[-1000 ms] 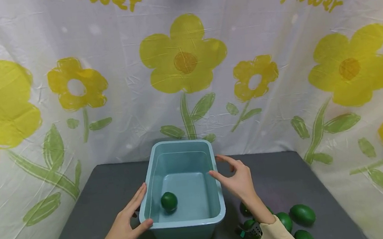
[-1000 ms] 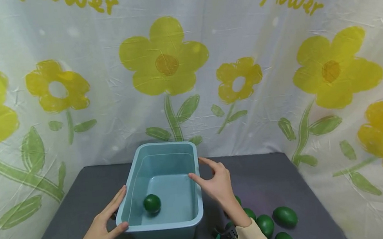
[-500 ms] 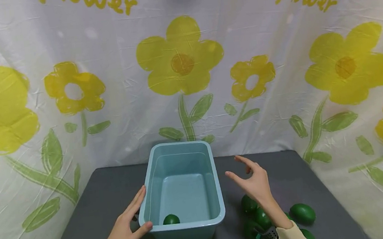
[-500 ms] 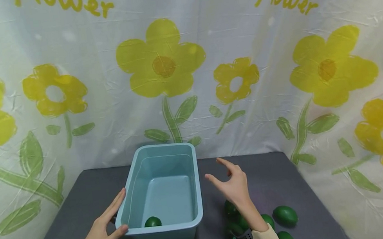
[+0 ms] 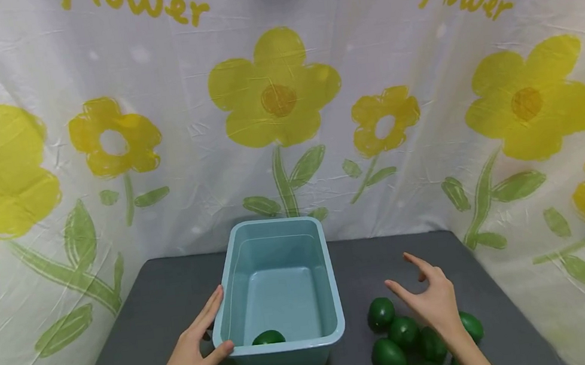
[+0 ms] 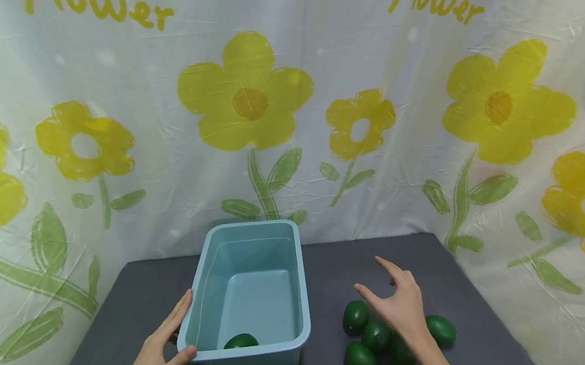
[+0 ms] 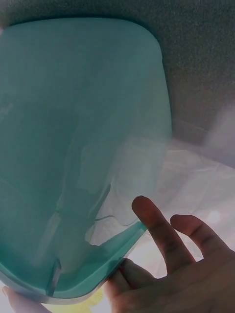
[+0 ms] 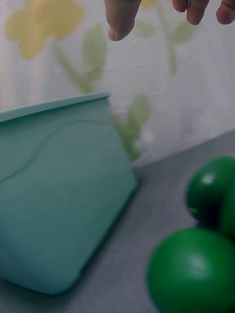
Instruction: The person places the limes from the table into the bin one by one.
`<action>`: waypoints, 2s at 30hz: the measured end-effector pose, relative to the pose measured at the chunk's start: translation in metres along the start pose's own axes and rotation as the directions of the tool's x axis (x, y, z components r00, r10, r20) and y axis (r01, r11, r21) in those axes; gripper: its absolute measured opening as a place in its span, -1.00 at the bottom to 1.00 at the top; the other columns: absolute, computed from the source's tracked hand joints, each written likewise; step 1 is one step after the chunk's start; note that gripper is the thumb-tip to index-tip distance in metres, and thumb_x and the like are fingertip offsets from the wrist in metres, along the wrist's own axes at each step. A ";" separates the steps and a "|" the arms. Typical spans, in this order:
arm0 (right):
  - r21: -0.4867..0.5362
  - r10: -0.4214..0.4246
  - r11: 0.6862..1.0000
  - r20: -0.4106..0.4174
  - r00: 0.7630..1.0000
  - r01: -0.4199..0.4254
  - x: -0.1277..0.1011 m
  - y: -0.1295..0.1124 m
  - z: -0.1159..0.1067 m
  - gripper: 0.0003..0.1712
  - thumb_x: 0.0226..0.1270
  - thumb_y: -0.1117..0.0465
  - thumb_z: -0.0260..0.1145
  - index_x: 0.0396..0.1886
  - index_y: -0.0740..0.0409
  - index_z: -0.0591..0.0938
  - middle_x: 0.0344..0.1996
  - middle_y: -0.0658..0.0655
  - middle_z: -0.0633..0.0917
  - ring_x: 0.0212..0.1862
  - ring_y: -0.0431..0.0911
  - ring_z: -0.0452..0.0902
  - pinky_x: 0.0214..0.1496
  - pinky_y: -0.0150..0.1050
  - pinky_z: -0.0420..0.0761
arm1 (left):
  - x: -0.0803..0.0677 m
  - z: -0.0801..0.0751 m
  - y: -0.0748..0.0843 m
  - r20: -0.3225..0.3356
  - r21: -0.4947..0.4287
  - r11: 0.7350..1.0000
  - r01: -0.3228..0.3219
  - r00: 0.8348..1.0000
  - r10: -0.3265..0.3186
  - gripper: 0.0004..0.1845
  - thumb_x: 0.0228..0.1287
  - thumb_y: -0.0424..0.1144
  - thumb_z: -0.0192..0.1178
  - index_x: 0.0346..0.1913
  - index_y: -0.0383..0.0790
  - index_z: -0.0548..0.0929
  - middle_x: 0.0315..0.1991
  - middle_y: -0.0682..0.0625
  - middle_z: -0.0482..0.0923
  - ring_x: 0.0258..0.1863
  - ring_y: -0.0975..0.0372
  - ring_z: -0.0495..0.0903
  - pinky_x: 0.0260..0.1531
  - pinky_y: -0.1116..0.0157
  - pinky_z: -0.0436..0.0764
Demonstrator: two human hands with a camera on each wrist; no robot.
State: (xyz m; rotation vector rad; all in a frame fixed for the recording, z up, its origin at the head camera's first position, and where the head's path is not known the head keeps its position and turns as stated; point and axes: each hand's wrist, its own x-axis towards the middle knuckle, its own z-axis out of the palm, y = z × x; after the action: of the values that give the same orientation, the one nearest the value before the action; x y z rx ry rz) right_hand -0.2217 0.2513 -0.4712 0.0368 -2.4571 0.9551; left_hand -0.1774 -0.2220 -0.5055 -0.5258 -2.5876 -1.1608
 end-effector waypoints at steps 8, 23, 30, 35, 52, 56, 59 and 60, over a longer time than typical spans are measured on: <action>-0.103 0.187 0.979 0.088 0.978 -0.178 -0.008 0.044 -0.027 -0.05 0.25 -0.16 0.60 0.50 0.21 0.51 -0.28 0.18 0.54 -0.40 -0.03 0.27 -0.27 -0.11 0.26 | 0.000 0.001 0.000 -0.009 0.010 1.000 0.016 1.000 -0.016 -0.02 0.38 -0.11 0.41 0.73 0.11 0.10 0.71 -0.04 0.10 0.51 0.59 0.03 0.03 -0.06 0.68; -0.232 0.412 0.900 0.179 0.893 -0.368 -0.014 0.111 -0.064 0.24 0.27 -0.38 0.48 0.61 0.39 0.28 -0.75 0.00 0.30 -0.66 -0.15 0.13 -0.55 -0.25 0.25 | 0.000 0.004 0.000 -0.012 0.007 1.000 0.000 1.000 0.000 -0.03 0.39 -0.12 0.40 0.73 0.09 0.09 0.72 0.01 0.08 0.51 0.65 -0.01 0.07 -0.08 0.66; -0.271 0.452 0.882 0.251 0.856 -0.387 -0.019 0.135 -0.064 0.31 0.29 -0.37 0.47 0.61 0.52 0.18 -0.74 0.11 0.47 -0.66 -0.13 0.27 -0.52 -0.19 0.42 | 0.000 0.002 0.000 -0.007 0.003 1.000 0.001 1.000 -0.001 -0.04 0.41 -0.09 0.39 0.74 0.09 0.09 0.72 0.01 0.07 0.50 0.66 -0.02 0.05 -0.08 0.66; -0.324 0.440 0.879 0.272 0.856 -0.349 -0.022 0.148 -0.061 0.33 0.27 -0.41 0.45 0.56 0.59 0.22 -0.13 0.57 0.72 -0.27 0.32 0.69 -0.10 0.20 0.68 | 0.000 0.003 0.000 -0.011 0.000 1.000 -0.006 1.000 0.006 -0.05 0.41 -0.09 0.39 0.73 0.06 0.10 0.72 0.04 0.06 0.51 0.68 -0.06 0.09 -0.22 0.60; -0.358 0.453 0.875 0.365 0.814 -0.327 -0.031 0.146 -0.058 0.16 0.27 -0.43 0.44 0.29 0.63 0.53 -0.08 0.49 0.75 -0.14 0.31 0.70 0.00 0.25 0.65 | -0.001 0.002 0.001 -0.015 0.005 1.000 -0.015 1.000 0.015 -0.04 0.38 -0.09 0.41 0.73 0.04 0.12 0.69 -0.14 0.13 0.50 0.69 -0.03 0.04 -0.04 0.67; -0.363 0.471 0.867 0.377 0.798 -0.340 -0.029 0.142 -0.060 0.09 0.21 -0.46 0.46 0.15 0.54 0.66 -0.31 0.22 0.80 -0.33 0.04 0.69 -0.16 0.15 0.68 | -0.001 0.002 0.000 -0.018 0.012 1.000 -0.014 1.000 0.014 -0.03 0.37 -0.09 0.42 0.73 0.04 0.12 0.69 -0.13 0.14 0.51 0.69 -0.04 0.09 -0.11 0.65; -0.371 0.466 0.868 0.382 0.798 -0.330 -0.027 0.141 -0.061 0.06 0.18 -0.48 0.47 0.08 0.50 0.71 -0.29 0.21 0.81 -0.32 0.03 0.69 -0.17 0.14 0.68 | -0.001 0.002 0.000 -0.017 0.020 1.000 -0.012 1.000 0.012 -0.03 0.38 -0.09 0.42 0.73 0.06 0.11 0.70 -0.10 0.13 0.52 0.68 -0.04 0.11 -0.14 0.63; -0.370 0.469 0.867 0.383 0.796 -0.333 -0.026 0.141 -0.061 0.05 0.17 -0.48 0.47 0.07 0.49 0.72 -0.29 0.21 0.81 -0.32 0.03 0.69 -0.18 0.13 0.68 | -0.001 0.002 0.000 -0.017 0.019 1.000 -0.011 1.000 0.012 -0.03 0.38 -0.09 0.41 0.73 0.06 0.11 0.70 -0.10 0.13 0.52 0.68 -0.04 0.11 -0.14 0.63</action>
State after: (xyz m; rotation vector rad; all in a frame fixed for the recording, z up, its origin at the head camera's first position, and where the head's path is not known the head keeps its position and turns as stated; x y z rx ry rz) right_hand -0.2001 0.3927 -0.5334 -0.4329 -3.1151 0.8108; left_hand -0.1770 -0.2207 -0.5069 -0.5238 -2.5754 -1.1309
